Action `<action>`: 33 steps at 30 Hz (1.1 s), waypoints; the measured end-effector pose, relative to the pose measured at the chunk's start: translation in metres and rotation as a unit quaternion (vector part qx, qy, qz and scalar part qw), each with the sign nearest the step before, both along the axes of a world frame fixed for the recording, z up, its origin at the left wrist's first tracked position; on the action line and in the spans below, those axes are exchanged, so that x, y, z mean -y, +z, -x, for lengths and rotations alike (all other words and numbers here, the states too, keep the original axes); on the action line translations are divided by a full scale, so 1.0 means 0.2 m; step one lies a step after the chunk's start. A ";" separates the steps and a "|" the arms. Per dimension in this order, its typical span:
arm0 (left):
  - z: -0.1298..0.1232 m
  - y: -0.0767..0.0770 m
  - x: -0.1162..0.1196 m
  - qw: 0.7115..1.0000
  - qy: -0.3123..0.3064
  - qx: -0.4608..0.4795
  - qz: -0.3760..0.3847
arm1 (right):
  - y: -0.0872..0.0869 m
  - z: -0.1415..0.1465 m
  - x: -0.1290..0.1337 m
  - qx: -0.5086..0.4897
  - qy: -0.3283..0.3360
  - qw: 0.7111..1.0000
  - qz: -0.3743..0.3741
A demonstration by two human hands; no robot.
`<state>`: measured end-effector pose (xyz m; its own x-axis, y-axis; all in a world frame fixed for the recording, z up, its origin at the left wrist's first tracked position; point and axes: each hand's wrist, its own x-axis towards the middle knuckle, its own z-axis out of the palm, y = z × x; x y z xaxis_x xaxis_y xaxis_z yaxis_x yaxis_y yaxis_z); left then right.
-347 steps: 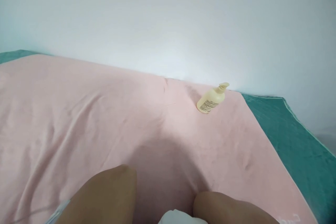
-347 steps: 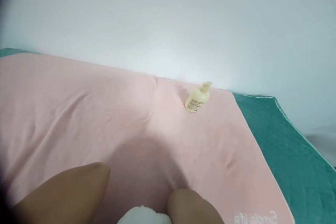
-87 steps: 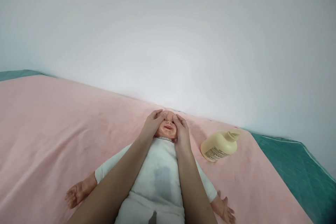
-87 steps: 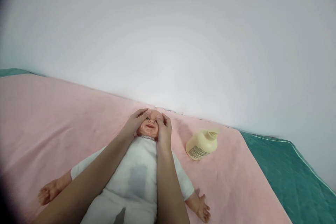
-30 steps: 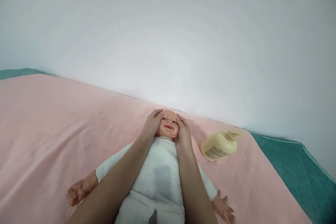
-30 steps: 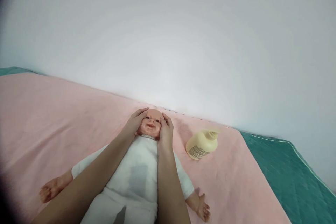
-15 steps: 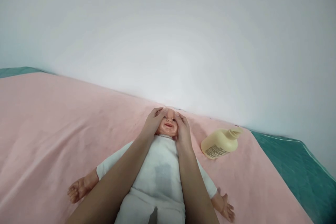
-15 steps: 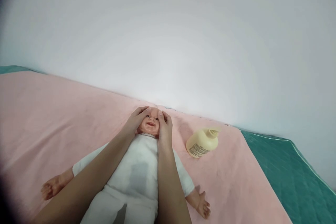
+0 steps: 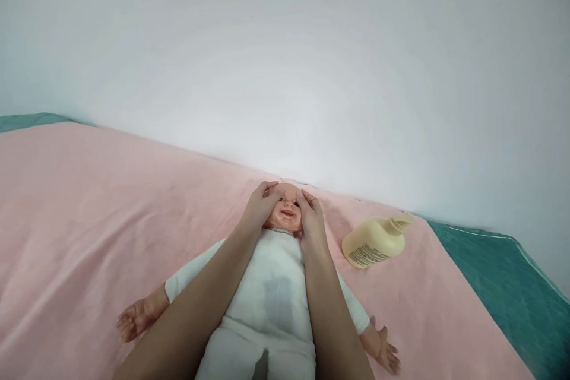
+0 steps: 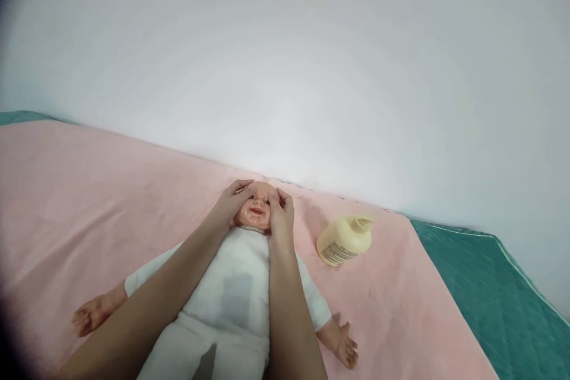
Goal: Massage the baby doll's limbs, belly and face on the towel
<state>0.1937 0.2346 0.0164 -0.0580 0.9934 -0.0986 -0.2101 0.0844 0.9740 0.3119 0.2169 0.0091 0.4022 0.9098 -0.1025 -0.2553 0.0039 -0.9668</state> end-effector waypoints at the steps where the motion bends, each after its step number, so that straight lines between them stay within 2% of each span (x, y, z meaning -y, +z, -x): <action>1: 0.00 0.00 0.00 1.000 0.004 0.003 -0.005 | 0.00 0.00 0.00 -0.006 0.000 1.000 -0.004; 9: -0.01 -0.04 -0.02 0.999 0.019 0.041 -0.012 | -0.04 -0.02 -0.04 -0.079 -0.004 0.997 -0.020; 13: -0.01 -0.05 -0.02 0.998 0.032 0.049 -0.013 | -0.06 -0.03 -0.05 -0.078 0.003 0.996 -0.036; 17: -0.01 -0.02 0.00 0.999 0.011 0.045 -0.024 | -0.05 -0.02 -0.04 -0.055 0.000 0.997 -0.053; 24: 0.00 0.04 0.03 1.000 0.001 0.007 0.003 | 0.01 0.02 0.00 -0.029 0.009 0.999 -0.028; 28: 0.01 0.05 0.03 0.999 0.002 0.012 0.030 | 0.00 0.01 0.00 -0.025 0.008 1.000 -0.015; 33: 0.01 0.03 0.02 1.000 0.003 0.013 0.018 | 0.00 0.00 -0.01 -0.030 0.007 1.000 -0.005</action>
